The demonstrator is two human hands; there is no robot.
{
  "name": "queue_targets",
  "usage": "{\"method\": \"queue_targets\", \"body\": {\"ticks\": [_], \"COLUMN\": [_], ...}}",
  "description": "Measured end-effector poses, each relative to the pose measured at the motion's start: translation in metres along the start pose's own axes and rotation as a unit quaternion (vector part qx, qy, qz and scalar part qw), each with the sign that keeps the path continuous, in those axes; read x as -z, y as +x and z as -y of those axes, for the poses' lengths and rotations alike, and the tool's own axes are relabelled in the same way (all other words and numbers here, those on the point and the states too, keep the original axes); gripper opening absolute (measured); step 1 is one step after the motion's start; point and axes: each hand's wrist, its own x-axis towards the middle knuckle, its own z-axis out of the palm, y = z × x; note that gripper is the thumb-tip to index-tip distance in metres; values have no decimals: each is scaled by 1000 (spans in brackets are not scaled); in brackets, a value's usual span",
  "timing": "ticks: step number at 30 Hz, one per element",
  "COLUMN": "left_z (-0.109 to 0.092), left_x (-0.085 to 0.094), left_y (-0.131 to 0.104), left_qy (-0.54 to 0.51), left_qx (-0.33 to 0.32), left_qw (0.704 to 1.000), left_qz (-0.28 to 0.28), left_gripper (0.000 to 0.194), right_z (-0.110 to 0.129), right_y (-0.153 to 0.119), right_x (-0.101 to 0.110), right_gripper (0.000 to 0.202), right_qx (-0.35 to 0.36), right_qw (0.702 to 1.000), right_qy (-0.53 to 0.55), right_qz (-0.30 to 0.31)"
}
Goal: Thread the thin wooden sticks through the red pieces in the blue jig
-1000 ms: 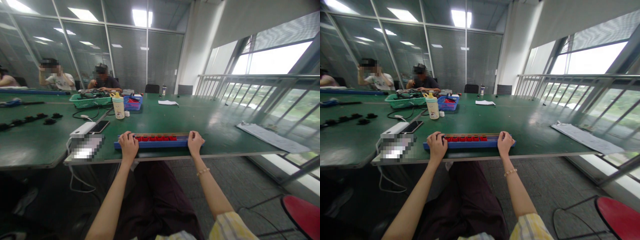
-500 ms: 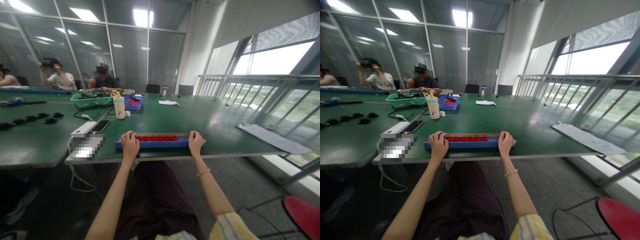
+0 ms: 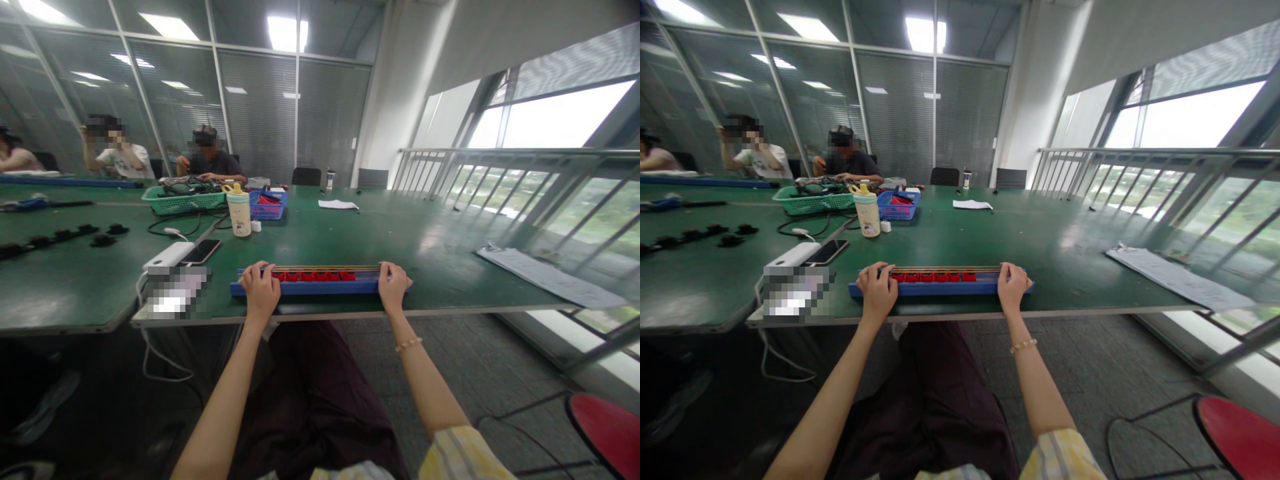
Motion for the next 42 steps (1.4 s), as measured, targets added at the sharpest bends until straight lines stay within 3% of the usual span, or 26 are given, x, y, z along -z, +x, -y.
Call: {"method": "queue_targets", "body": {"ticks": [30,42], "left_z": [1,0], "left_x": [3,4], "left_y": [0,-1], "left_qy": [-15,-19], "left_qx": [-14,-23], "left_qw": [999,999], "left_qz": [46,37], "left_gripper": [39,38], "right_z": [-4,-9], "right_y": [0,1], "right_x": [1,0], "right_gripper": [49,44], "right_qx": [-21,-24], "right_qw": [999,995], "right_qy": [27,61], "right_qz": [-36,-80]}}
